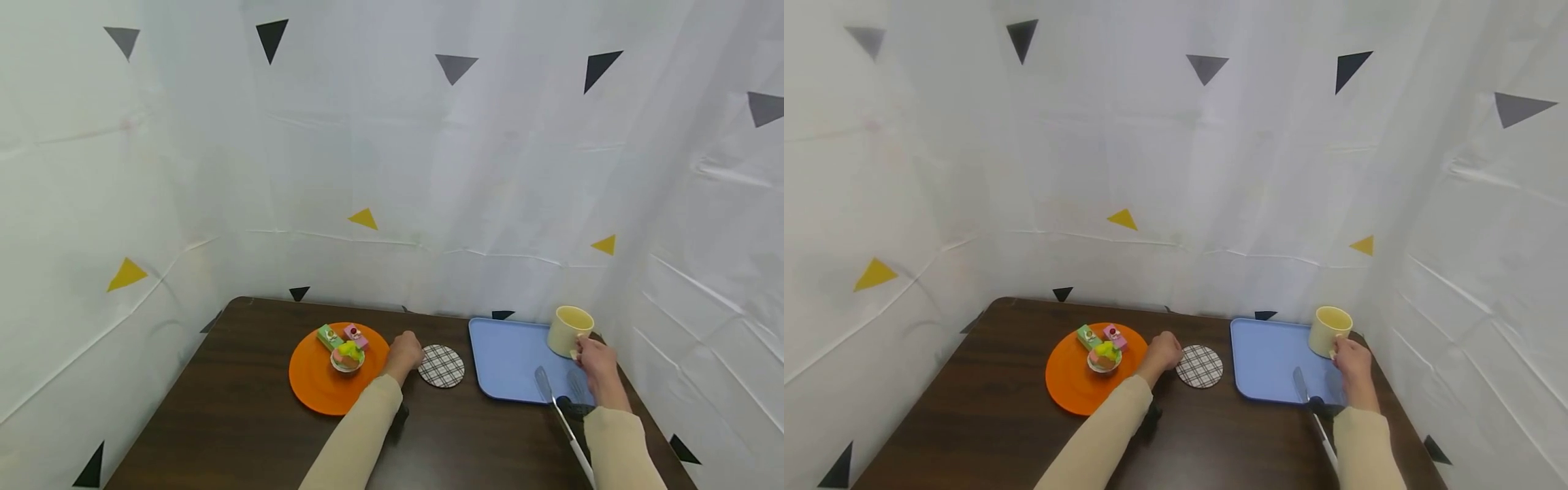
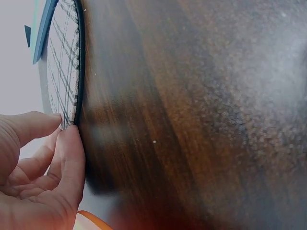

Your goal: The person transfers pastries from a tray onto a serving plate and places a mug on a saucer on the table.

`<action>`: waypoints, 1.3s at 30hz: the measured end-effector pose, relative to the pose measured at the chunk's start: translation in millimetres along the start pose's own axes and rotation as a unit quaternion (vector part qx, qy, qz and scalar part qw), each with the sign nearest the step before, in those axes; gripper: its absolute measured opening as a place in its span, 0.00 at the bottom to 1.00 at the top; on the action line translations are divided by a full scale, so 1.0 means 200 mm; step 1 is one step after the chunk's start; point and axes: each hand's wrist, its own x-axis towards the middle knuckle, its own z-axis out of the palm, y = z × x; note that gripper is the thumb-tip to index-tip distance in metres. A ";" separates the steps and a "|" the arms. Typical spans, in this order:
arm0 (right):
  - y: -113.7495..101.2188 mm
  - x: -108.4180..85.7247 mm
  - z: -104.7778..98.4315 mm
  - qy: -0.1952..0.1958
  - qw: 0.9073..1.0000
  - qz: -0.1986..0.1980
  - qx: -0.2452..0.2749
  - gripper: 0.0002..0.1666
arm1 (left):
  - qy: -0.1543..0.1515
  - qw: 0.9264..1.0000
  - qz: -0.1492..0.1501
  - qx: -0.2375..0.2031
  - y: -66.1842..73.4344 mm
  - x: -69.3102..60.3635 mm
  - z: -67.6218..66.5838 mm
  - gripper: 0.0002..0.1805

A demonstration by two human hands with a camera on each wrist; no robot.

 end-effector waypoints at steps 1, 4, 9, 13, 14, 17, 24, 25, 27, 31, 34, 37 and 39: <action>0.00 0.00 0.01 0.001 1.000 -0.003 -0.002 0.27 | 0.004 1.000 0.002 0.000 -0.01 0.02 0.01 0.22; 0.00 -0.01 0.03 0.007 1.000 -0.007 -0.014 0.29 | -0.008 1.000 -0.002 -0.004 -0.03 0.07 0.02 0.21; 0.00 -0.03 0.04 0.016 0.999 -0.007 -0.031 0.32 | -0.025 1.000 0.001 -0.013 -0.02 0.09 0.02 0.13; -0.02 -0.06 0.05 0.015 0.999 -0.012 -0.030 0.33 | -0.016 1.000 0.007 -0.020 -0.02 0.08 0.04 0.06; -0.02 -0.07 0.06 0.015 0.999 -0.013 -0.027 0.33 | -0.016 1.000 0.008 -0.023 -0.04 0.10 0.05 0.05; -0.04 -0.10 0.07 0.009 1.000 -0.021 -0.017 0.32 | -0.008 1.000 0.012 -0.015 -0.03 0.07 0.03 0.04; -0.07 -0.17 0.09 -0.016 0.999 -0.045 -0.017 0.31 | -0.010 1.000 0.003 -0.009 -0.01 0.03 -0.01 0.09; -0.08 -0.18 0.09 -0.017 0.998 -0.049 -0.019 0.30 | -0.012 1.000 0.002 -0.009 0.00 0.02 -0.01 0.12; -0.09 -0.19 0.09 -0.018 0.998 -0.053 -0.020 0.30 | -0.016 1.000 -0.002 -0.010 0.00 0.01 -0.01 0.15; -0.10 -0.22 0.09 -0.022 0.998 -0.060 -0.026 0.30 | -0.018 1.000 -0.008 -0.005 0.01 0.02 -0.01 0.16; -0.11 -0.23 0.09 -0.030 0.997 -0.070 -0.029 0.30 | -0.007 1.000 -0.001 0.003 0.00 0.02 0.00 0.11; -0.12 -0.26 0.09 -0.044 0.995 -0.080 -0.027 0.30 | -0.002 1.000 -0.001 0.005 0.01 0.00 -0.01 0.07; -0.12 -0.27 0.10 -0.053 0.995 -0.084 -0.031 0.30 | -0.005 1.000 -0.004 -0.006 0.02 -0.03 -0.02 0.07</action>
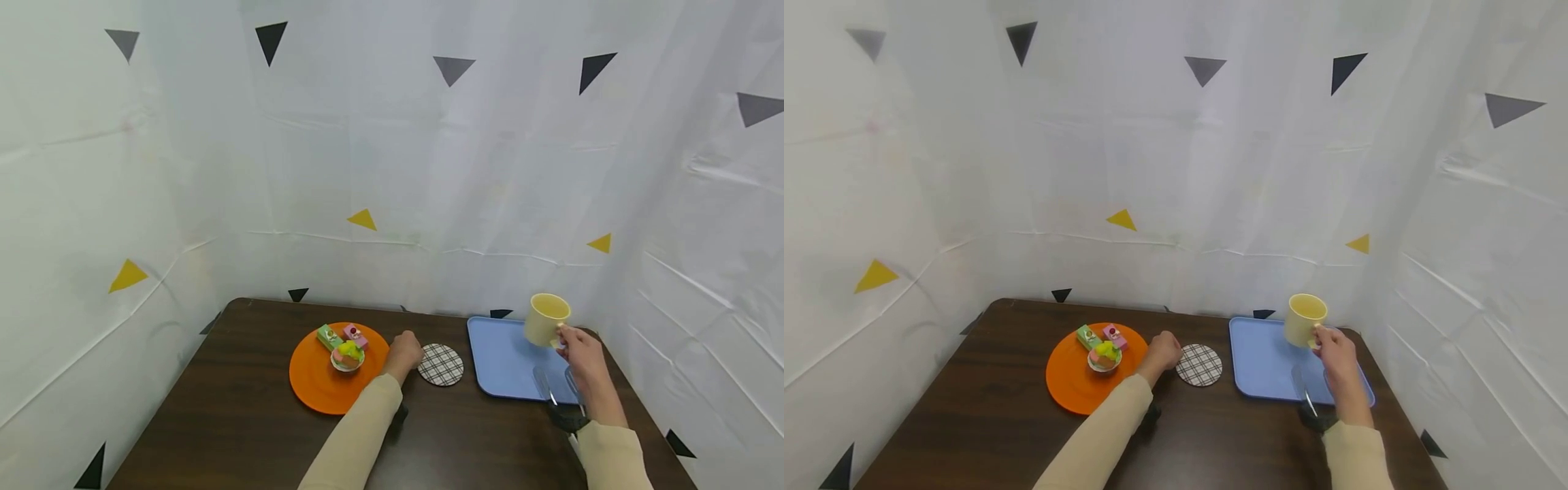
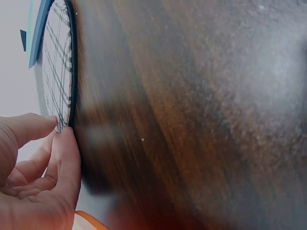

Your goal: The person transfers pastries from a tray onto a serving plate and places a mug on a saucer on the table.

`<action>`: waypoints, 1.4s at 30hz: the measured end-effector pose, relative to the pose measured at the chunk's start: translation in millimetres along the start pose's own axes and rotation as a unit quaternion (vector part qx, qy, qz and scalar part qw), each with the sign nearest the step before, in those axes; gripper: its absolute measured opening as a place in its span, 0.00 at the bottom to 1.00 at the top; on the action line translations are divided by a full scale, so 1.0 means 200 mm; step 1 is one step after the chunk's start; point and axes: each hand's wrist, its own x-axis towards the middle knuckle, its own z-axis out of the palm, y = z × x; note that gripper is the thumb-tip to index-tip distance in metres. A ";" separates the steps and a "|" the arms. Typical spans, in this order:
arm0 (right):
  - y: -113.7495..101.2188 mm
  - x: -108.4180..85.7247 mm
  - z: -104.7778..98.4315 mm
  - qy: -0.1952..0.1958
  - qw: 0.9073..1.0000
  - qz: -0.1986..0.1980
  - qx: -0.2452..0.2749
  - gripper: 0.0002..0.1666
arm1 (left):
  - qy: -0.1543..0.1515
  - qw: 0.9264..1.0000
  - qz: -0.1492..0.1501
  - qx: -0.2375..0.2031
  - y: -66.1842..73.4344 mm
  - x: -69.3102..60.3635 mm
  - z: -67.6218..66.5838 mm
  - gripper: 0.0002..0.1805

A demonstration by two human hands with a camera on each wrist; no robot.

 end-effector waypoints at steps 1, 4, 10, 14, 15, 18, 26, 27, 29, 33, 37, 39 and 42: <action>0.00 -0.01 0.01 -0.004 1.000 0.000 0.001 0.29 | 0.002 1.000 0.002 -0.001 0.00 -0.01 0.00 0.07; -0.02 -0.04 0.02 -0.009 1.000 -0.001 0.010 0.27 | 0.005 1.000 0.006 -0.011 -0.01 -0.02 0.01 0.10; -0.07 -0.09 0.05 -0.017 0.999 -0.015 0.035 0.21 | 0.016 1.000 0.017 -0.008 0.00 -0.06 0.00 0.15; -0.09 -0.12 0.06 -0.033 0.998 -0.032 0.053 0.18 | 0.013 1.000 0.010 -0.015 0.00 -0.06 0.00 0.18; -0.09 -0.12 0.07 -0.037 0.997 -0.035 0.054 0.18 | 0.008 1.000 0.006 -0.018 0.00 -0.05 0.01 0.21; -0.10 -0.15 0.07 -0.044 0.997 -0.042 0.045 0.19 | -0.005 1.000 0.005 -0.025 -0.01 -0.01 0.02 0.27; -0.13 -0.24 0.16 -0.060 0.997 -0.045 0.001 0.26 | -0.005 1.000 0.009 -0.019 -0.02 0.03 0.04 0.34; -0.13 -0.25 0.18 -0.062 0.997 -0.044 0.002 0.26 | -0.003 1.000 0.008 -0.019 -0.02 0.02 0.03 0.34; -0.14 -0.27 0.21 -0.068 0.997 -0.047 -0.001 0.26 | 0.001 1.000 0.009 -0.020 -0.02 0.00 0.03 0.34; -0.14 -0.32 0.27 -0.075 0.996 -0.056 0.001 0.23 | 0.002 1.000 0.013 -0.020 -0.03 0.00 0.03 0.34; -0.14 -0.34 0.34 -0.089 0.994 -0.056 0.012 0.22 | -0.001 0.999 0.029 -0.015 -0.06 0.04 0.06 0.33; -0.14 -0.35 0.37 -0.096 0.994 -0.054 0.029 0.21 | -0.006 0.999 0.033 -0.012 -0.07 0.06 0.06 0.33; -0.13 -0.36 0.41 -0.104 0.991 -0.051 0.065 0.18 | -0.014 0.999 0.035 -0.015 -0.07 0.08 0.06 0.32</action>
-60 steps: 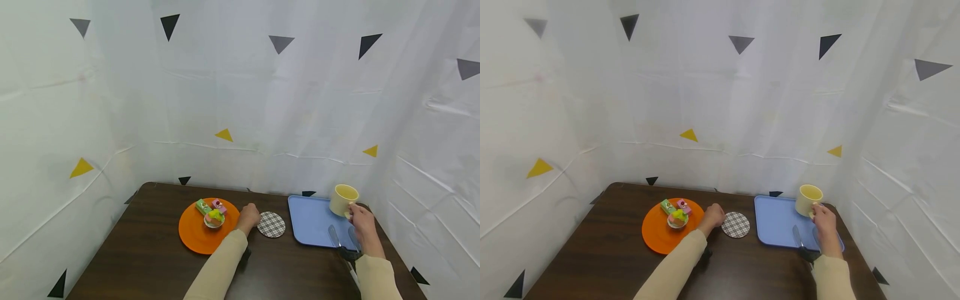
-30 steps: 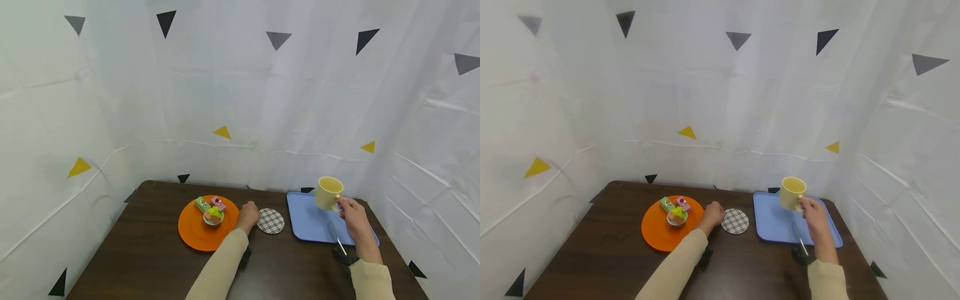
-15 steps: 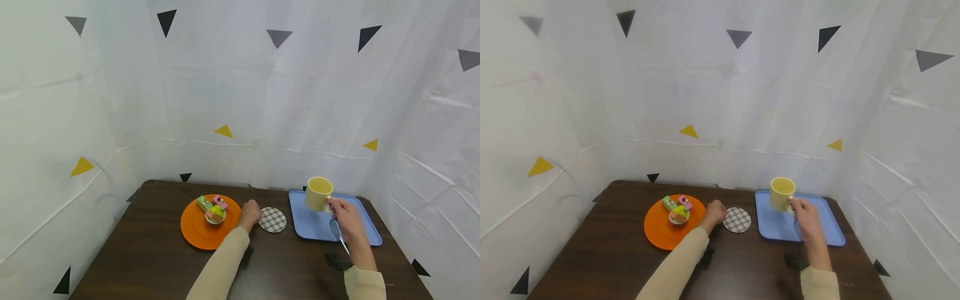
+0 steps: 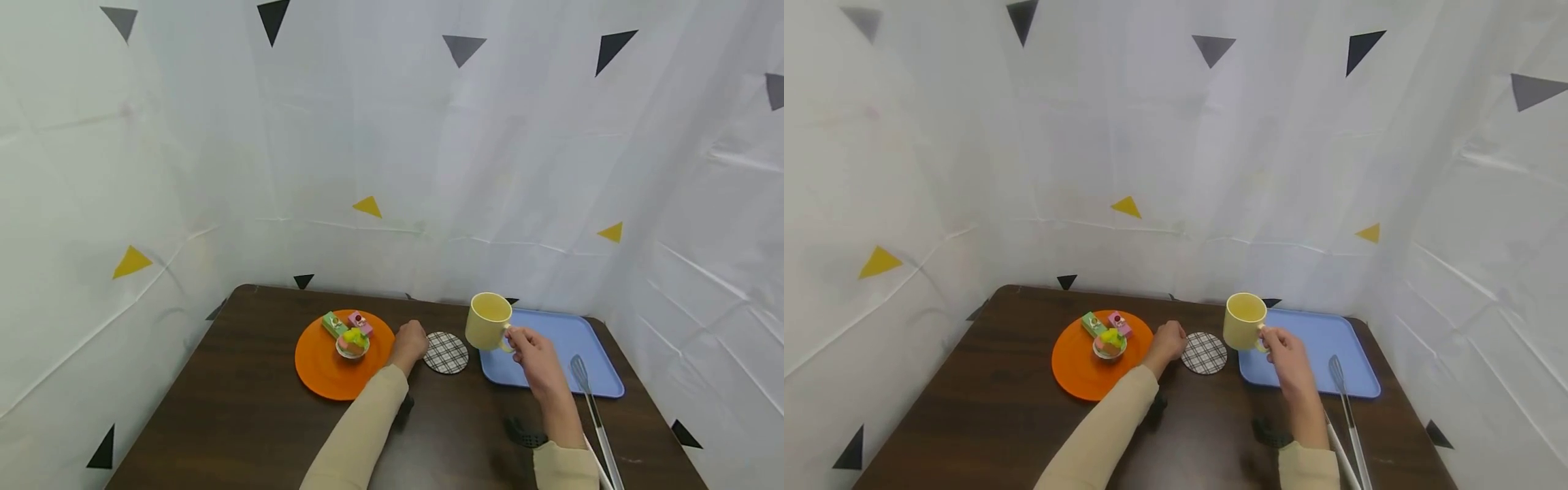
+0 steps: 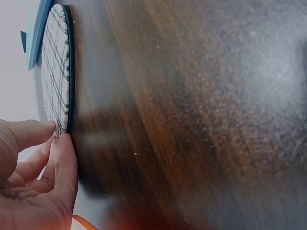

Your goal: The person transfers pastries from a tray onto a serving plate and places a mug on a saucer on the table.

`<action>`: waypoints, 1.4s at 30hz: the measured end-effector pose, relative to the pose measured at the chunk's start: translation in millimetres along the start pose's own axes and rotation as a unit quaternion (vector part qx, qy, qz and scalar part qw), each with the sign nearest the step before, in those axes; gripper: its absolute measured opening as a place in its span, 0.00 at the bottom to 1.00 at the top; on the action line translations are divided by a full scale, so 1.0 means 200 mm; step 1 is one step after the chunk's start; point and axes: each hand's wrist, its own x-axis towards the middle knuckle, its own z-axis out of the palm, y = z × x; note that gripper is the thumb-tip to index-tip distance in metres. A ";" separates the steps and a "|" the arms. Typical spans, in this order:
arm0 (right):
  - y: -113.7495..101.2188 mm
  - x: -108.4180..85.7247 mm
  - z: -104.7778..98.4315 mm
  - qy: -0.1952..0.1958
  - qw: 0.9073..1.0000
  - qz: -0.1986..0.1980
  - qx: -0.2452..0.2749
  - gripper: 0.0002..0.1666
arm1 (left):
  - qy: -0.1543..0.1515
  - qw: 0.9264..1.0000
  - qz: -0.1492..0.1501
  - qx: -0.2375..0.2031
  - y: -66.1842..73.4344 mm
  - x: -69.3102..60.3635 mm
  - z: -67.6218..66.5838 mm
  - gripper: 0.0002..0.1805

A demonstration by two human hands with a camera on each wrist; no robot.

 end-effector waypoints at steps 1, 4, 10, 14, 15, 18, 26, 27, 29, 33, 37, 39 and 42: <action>0.00 0.00 0.01 0.000 1.000 -0.002 0.013 0.18 | 0.001 1.000 0.002 0.001 -0.01 0.01 0.01 0.33; 0.01 0.00 0.05 -0.006 0.999 -0.001 0.044 0.17 | -0.006 1.000 0.009 -0.001 -0.02 0.06 0.01 0.32; 0.07 -0.01 0.14 -0.016 0.997 0.007 0.081 0.17 | -0.011 1.000 0.005 0.009 -0.02 0.06 0.00 0.29; 0.12 -0.01 0.20 -0.025 0.995 0.006 0.091 0.16 | 0.008 1.000 0.006 0.025 -0.02 0.02 0.00 0.29; 0.13 -0.01 0.21 -0.027 0.995 0.007 0.097 0.16 | 0.017 0.999 0.011 0.031 -0.01 0.00 0.00 0.27; 0.16 -0.01 0.24 -0.032 0.994 0.015 0.108 0.15 | 0.035 0.998 0.015 0.040 0.03 -0.07 -0.02 0.18; 0.23 -0.02 0.28 -0.043 0.990 0.030 0.129 0.14 | 0.067 0.996 0.023 0.046 0.07 -0.16 -0.03 0.04; 0.23 -0.02 0.29 -0.043 0.990 0.030 0.129 0.14 | 0.067 0.996 0.023 0.045 0.07 -0.16 -0.04 0.04; 0.25 -0.02 0.30 -0.042 0.990 0.033 0.129 0.14 | 0.065 0.997 0.021 0.041 0.07 -0.16 -0.04 0.04; 0.27 -0.02 0.30 -0.039 0.990 0.047 0.131 0.14 | 0.056 0.998 0.015 0.033 0.07 -0.16 -0.03 0.05; 0.27 -0.02 0.31 -0.042 0.991 0.049 0.119 0.16 | 0.057 0.998 0.016 0.034 0.07 -0.16 -0.03 0.05; 0.27 -0.02 0.31 -0.043 0.991 0.050 0.118 0.18 | 0.059 0.997 0.015 0.036 0.07 -0.16 -0.04 0.05; 0.26 -0.02 0.32 -0.043 0.991 0.052 0.119 0.18 | 0.059 0.997 0.014 0.037 0.07 -0.16 -0.04 0.05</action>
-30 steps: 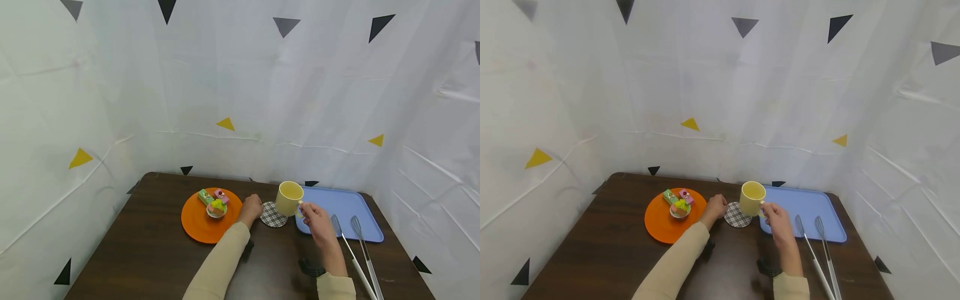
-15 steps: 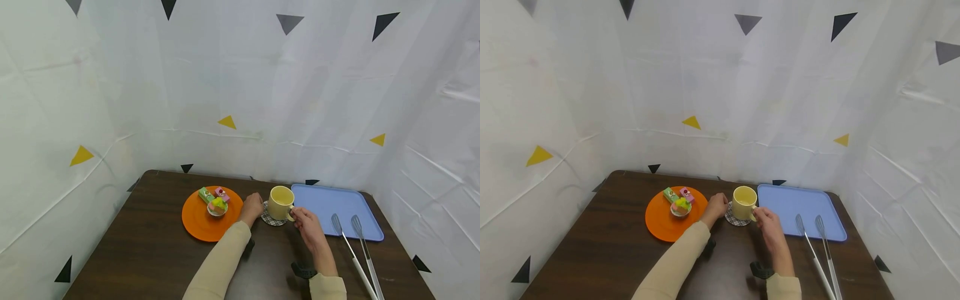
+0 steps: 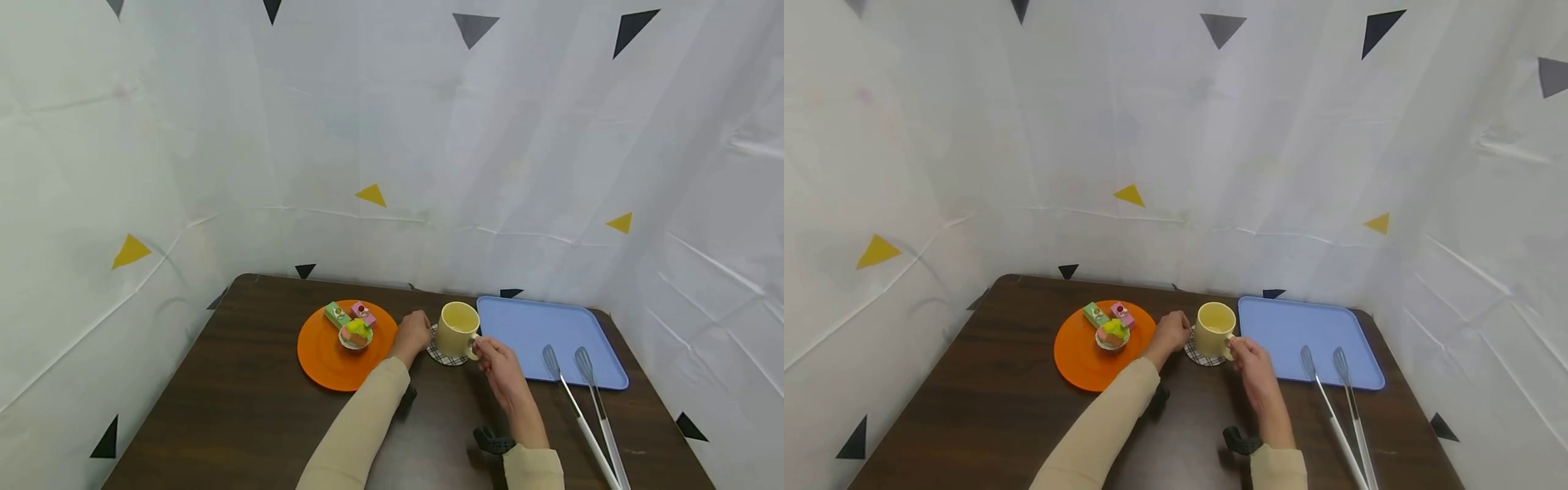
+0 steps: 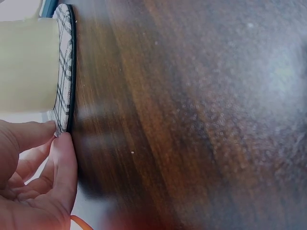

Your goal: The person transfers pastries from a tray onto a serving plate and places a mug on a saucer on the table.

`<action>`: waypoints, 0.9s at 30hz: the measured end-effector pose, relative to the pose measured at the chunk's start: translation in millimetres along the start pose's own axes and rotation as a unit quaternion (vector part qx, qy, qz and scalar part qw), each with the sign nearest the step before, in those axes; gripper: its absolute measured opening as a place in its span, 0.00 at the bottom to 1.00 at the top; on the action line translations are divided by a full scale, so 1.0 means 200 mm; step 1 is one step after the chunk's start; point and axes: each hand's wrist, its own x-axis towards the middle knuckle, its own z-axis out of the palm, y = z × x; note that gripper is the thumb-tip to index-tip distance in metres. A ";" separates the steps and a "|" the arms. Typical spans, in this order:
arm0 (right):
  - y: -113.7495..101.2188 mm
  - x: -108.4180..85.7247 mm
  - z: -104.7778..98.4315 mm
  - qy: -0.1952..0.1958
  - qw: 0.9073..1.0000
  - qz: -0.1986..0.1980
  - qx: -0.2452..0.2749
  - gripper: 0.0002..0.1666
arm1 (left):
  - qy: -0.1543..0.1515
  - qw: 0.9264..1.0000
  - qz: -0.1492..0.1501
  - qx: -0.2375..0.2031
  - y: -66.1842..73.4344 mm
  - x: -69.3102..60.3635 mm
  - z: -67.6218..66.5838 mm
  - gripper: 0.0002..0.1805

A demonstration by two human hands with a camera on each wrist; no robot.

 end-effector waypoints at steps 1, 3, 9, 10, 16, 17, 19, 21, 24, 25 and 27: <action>0.00 0.00 0.00 0.001 1.000 0.002 0.001 0.18 | -0.001 1.000 0.000 0.001 0.00 0.00 0.00 0.05; 0.00 0.00 0.01 0.004 1.000 0.005 0.008 0.17 | -0.003 1.000 0.000 0.002 -0.01 0.01 0.00 0.05; 0.01 0.01 0.04 -0.003 1.000 0.005 0.018 0.15 | -0.005 1.000 -0.008 -0.002 -0.02 0.01 0.01 0.05; 0.01 0.01 0.05 -0.005 1.000 0.004 0.017 0.15 | -0.006 1.000 -0.009 -0.003 -0.02 0.01 0.01 0.04; 0.01 0.00 0.07 -0.015 1.000 0.005 0.015 0.15 | -0.004 1.000 -0.009 -0.002 -0.03 0.02 0.01 0.04; 0.01 0.00 0.07 -0.018 1.000 0.005 0.015 0.15 | -0.007 1.000 -0.010 -0.004 -0.03 0.04 0.02 0.04; 0.00 0.00 0.06 -0.023 1.000 0.008 0.014 0.15 | -0.011 1.000 -0.011 -0.010 -0.05 0.06 0.03 0.05; 0.00 0.00 0.06 -0.029 1.000 0.008 0.009 0.15 | -0.015 1.000 -0.012 -0.011 -0.06 0.08 0.05 0.05; 0.00 0.00 0.06 -0.030 0.999 0.009 -0.003 0.17 | -0.020 1.000 -0.013 -0.006 -0.06 0.05 0.03 0.07; 0.00 -0.01 0.06 -0.029 1.000 0.008 -0.010 0.18 | -0.021 1.000 -0.013 0.001 -0.06 0.05 0.03 0.07; 0.00 0.00 0.07 -0.025 0.999 0.005 -0.030 0.20 | -0.023 1.000 -0.010 0.009 -0.06 0.03 0.01 0.09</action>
